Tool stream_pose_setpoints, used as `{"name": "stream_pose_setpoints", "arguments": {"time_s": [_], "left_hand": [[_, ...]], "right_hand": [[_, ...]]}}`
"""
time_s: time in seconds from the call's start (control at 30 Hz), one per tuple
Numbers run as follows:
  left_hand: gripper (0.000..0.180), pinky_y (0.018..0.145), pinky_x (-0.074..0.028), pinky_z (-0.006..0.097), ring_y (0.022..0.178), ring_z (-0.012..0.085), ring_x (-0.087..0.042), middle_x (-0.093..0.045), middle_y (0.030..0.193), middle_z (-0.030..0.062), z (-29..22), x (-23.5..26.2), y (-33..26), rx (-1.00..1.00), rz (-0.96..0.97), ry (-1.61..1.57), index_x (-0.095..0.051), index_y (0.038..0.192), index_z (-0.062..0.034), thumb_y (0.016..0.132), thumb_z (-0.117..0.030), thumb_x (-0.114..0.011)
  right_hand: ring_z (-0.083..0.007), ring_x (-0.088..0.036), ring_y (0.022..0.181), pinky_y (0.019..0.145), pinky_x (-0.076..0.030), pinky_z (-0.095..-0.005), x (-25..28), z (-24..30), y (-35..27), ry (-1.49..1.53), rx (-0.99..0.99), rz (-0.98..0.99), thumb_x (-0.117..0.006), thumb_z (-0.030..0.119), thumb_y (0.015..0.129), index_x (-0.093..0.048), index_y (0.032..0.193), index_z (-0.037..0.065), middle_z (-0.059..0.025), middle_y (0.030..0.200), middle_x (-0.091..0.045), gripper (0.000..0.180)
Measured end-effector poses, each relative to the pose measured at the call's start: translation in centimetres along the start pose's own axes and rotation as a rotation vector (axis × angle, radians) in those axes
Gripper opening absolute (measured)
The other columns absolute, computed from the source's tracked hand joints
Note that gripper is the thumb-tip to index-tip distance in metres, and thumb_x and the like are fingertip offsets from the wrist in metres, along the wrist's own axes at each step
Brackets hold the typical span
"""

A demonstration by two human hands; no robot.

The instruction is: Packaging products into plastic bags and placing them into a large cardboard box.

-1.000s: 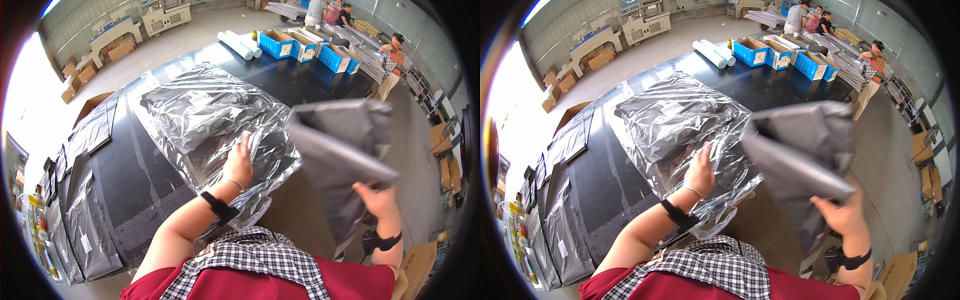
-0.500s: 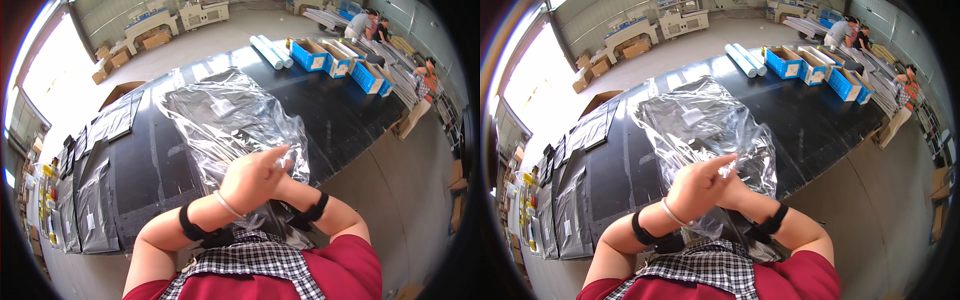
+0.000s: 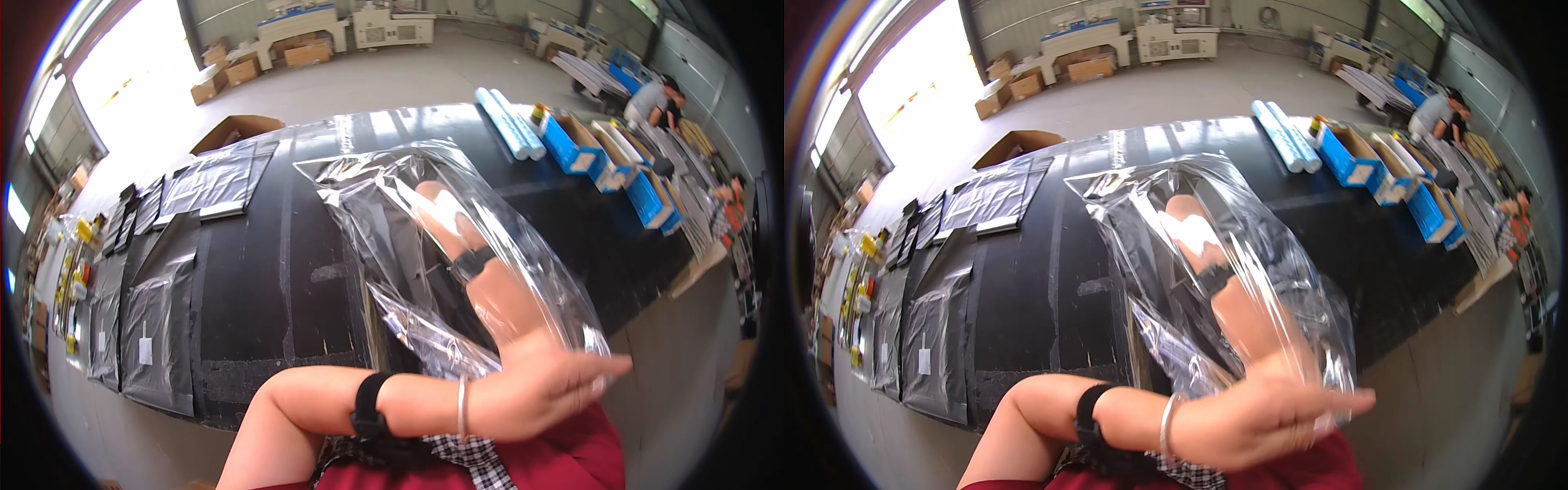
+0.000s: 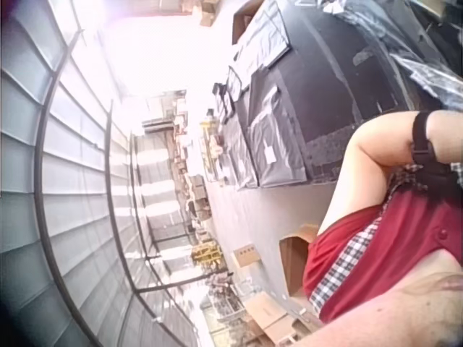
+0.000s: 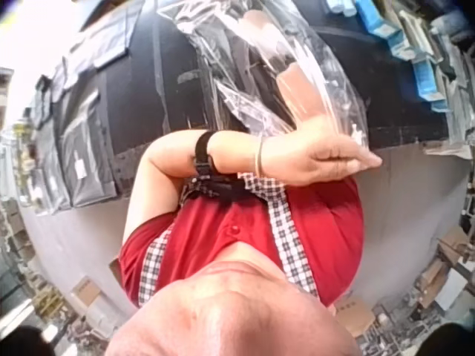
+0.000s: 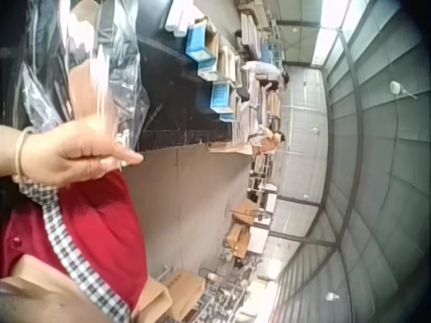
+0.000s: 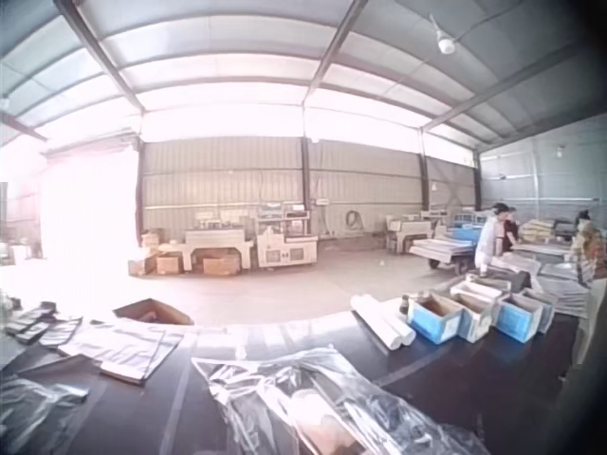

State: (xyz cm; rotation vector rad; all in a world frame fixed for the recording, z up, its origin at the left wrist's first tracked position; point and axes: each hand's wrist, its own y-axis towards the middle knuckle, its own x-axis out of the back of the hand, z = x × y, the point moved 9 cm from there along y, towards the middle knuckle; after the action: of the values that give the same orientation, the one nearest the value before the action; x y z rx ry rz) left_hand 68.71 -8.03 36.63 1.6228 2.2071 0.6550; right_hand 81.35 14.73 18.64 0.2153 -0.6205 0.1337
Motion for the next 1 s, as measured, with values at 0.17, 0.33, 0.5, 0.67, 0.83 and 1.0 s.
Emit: {"name": "stream_pose_setpoints", "arguments": {"time_s": [0.17, 0.33, 0.5, 0.67, 0.83, 1.0], "left_hand": [[0.064, 0.093, -0.045, 0.032, 0.101, 0.0202, -0.059, -0.062, 0.114, 0.0146, -2.8, 2.3, -0.6, 0.038, 0.14, -0.642, -0.025, 0.149, -0.0006, 0.099, -0.026, -0.054], [0.062, 0.068, -0.046, 0.029, 0.075, 0.0176, -0.058, -0.061, 0.085, 0.0101, -2.4, 9.9, -3.6, 0.085, 0.176, -0.483, -0.034, 0.143, 0.0057, 0.095, -0.022, -0.061], [0.066, 0.084, -0.047, 0.028, 0.097, 0.0119, -0.056, -0.059, 0.1, 0.0067, 7.2, 19.7, -16.9, 0.692, -0.433, 0.041, -0.044, 0.14, -0.0011, 0.088, -0.032, -0.069], [0.081, 0.09, -0.048, 0.034, 0.117, 0.0225, -0.046, -0.045, 0.124, 0.0133, 13.8, 19.7, -24.5, 0.914, -0.697, 0.351, -0.026, 0.148, -0.0048, 0.088, -0.036, -0.069], [0.105, 0.093, -0.05, 0.044, 0.128, 0.0306, -0.041, -0.023, 0.148, 0.0227, 18.1, 19.6, -26.0, 1.024, -0.947, -0.2, 0.001, 0.151, -0.0022, 0.086, -0.042, -0.071], [0.097, 0.072, -0.049, 0.027, 0.088, 0.0149, -0.058, -0.058, 0.106, 0.0138, 19.9, 17.0, -28.3, 1.145, -0.892, -0.32, -0.008, 0.147, 0.0049, 0.083, -0.019, -0.077]], "right_hand": [[-0.0287, -0.057, 0.115, 0.093, -0.048, -0.0409, 1.5, -5.3, 12.1, -0.201, -0.032, 0.081, -0.063, 0.018, 0.086, -0.059, 0.122, 0.004, -0.0167, 0.12, -0.06, 0.038], [-0.0288, -0.056, 0.117, 0.093, -0.047, -0.0413, -0.3, -10.2, 21.6, -0.396, -0.092, 0.166, -0.064, 0.018, 0.086, -0.059, 0.122, 0.004, -0.0172, 0.122, -0.059, 0.039], [-0.0289, -0.055, 0.118, 0.094, -0.047, -0.0416, -0.1, -16.2, 23.8, -0.623, -0.214, 0.213, -0.064, 0.018, 0.086, -0.059, 0.122, 0.003, -0.0177, 0.124, -0.058, 0.04], [-0.0343, -0.043, 0.132, 0.099, -0.041, -0.0552, 1.2, -20.9, 21.6, -1.2, -0.387, 0.051, -0.067, 0.033, 0.083, -0.057, 0.125, 0.002, -0.0185, 0.14, -0.046, 0.053], [-0.0441, -0.031, 0.135, 0.108, -0.026, -0.0587, -11.0, -13.9, 15.7, -0.394, 0.256, -0.17, -0.06, 0.055, 0.085, -0.032, 0.149, 0.013, -0.025, 0.149, -0.03, 0.081], [-0.0417, -0.009, 0.146, 0.113, -0.009, -0.0637, -25.1, -0.8, 16.7, -0.398, 0.049, 0.468, -0.058, 0.061, 0.083, -0.018, 0.154, 0.025, -0.0189, 0.159, -0.011, 0.089]]}}
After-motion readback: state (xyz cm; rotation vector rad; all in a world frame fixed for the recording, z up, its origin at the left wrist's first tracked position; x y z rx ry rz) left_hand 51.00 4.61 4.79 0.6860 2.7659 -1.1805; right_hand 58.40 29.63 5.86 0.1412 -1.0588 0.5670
